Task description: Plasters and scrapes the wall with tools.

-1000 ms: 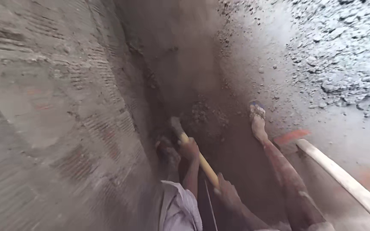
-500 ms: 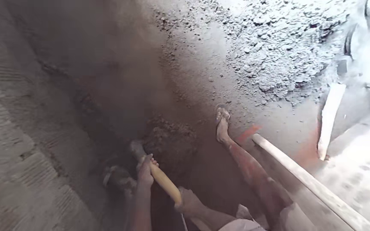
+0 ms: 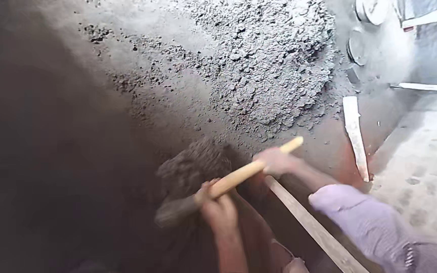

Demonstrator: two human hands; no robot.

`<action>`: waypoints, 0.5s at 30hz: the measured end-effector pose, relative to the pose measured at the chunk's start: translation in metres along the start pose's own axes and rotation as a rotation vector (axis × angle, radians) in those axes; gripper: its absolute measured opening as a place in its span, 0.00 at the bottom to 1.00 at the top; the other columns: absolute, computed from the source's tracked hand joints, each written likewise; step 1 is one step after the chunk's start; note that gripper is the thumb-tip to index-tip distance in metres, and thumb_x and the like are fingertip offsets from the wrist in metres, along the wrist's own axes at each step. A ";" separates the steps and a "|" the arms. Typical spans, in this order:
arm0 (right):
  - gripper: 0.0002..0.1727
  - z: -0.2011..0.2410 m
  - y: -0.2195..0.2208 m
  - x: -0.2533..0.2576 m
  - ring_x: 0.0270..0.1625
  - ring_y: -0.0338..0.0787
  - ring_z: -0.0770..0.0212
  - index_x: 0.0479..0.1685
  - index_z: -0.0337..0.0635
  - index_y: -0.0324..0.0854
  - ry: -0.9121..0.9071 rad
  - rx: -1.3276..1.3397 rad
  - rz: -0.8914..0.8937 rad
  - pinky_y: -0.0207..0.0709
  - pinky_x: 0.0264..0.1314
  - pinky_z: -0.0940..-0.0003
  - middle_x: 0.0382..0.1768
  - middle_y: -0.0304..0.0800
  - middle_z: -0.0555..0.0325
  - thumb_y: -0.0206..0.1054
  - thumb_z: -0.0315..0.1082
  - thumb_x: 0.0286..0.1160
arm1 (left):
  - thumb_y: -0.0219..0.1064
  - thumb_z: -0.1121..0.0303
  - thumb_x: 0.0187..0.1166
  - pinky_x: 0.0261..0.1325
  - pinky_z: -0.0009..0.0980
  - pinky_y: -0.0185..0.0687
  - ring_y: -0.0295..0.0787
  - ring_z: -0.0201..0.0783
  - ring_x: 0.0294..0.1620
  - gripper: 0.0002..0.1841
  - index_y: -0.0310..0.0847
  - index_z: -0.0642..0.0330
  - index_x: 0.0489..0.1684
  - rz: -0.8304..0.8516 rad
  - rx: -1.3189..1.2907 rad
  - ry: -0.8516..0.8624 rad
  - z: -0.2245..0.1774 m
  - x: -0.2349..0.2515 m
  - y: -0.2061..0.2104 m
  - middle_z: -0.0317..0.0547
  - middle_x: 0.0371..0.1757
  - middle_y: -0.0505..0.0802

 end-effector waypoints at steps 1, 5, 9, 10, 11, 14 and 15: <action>0.24 -0.052 -0.019 -0.021 0.72 0.83 0.38 0.71 0.51 0.84 0.107 -0.015 -0.159 0.66 0.75 0.28 0.67 0.88 0.44 0.70 0.36 0.73 | 0.48 0.72 0.90 0.63 0.39 0.87 0.90 0.39 0.55 0.11 0.73 0.61 0.59 0.166 -0.079 -0.140 0.034 -0.022 0.029 0.46 0.51 0.90; 0.19 -0.170 -0.079 -0.155 0.69 0.83 0.32 0.55 0.41 0.89 0.578 -0.084 -0.892 0.71 0.73 0.27 0.61 0.88 0.38 0.75 0.23 0.61 | 0.58 0.77 0.83 0.72 0.43 0.83 0.86 0.48 0.67 0.19 0.76 0.69 0.71 0.450 -0.203 -0.705 0.113 -0.113 0.119 0.57 0.68 0.86; 0.17 -0.189 -0.097 -0.245 0.86 0.65 0.30 0.58 0.31 0.84 0.717 -0.083 -1.133 0.48 0.88 0.28 0.70 0.82 0.33 0.67 0.20 0.69 | 0.64 0.79 0.79 0.73 0.46 0.83 0.87 0.52 0.65 0.17 0.76 0.76 0.65 0.524 -0.122 -0.863 0.129 -0.147 0.161 0.63 0.64 0.87; 0.18 -0.184 -0.094 -0.248 0.86 0.65 0.29 0.58 0.32 0.84 0.734 -0.080 -1.124 0.47 0.88 0.27 0.71 0.82 0.33 0.68 0.18 0.66 | 0.64 0.78 0.80 0.73 0.46 0.83 0.87 0.52 0.66 0.18 0.76 0.76 0.66 0.528 -0.105 -0.855 0.125 -0.145 0.159 0.63 0.66 0.86; 0.20 -0.177 -0.090 -0.242 0.85 0.66 0.29 0.57 0.34 0.85 0.740 -0.083 -1.100 0.49 0.86 0.26 0.70 0.83 0.34 0.69 0.17 0.62 | 0.64 0.77 0.81 0.74 0.47 0.82 0.86 0.53 0.68 0.18 0.75 0.75 0.67 0.529 -0.091 -0.828 0.119 -0.138 0.155 0.63 0.67 0.86; 0.24 -0.140 -0.070 -0.189 0.78 0.75 0.30 0.60 0.39 0.88 0.682 -0.058 -0.920 0.58 0.82 0.26 0.67 0.85 0.35 0.71 0.18 0.59 | 0.59 0.72 0.83 0.75 0.49 0.81 0.85 0.53 0.70 0.22 0.72 0.70 0.75 0.509 -0.028 -0.703 0.090 -0.097 0.114 0.62 0.73 0.83; 0.23 -0.124 -0.062 -0.164 0.74 0.79 0.31 0.60 0.41 0.88 0.639 -0.064 -0.836 0.61 0.81 0.29 0.64 0.86 0.36 0.70 0.19 0.61 | 0.58 0.71 0.84 0.73 0.50 0.82 0.85 0.54 0.70 0.23 0.71 0.69 0.78 0.482 -0.018 -0.656 0.077 -0.078 0.097 0.62 0.74 0.83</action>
Point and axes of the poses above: each hand's wrist, its own x-axis towards the middle knuckle, its own y-axis out of the palm, z = x × y, the point moved 4 cm from there along x, towards the middle knuckle
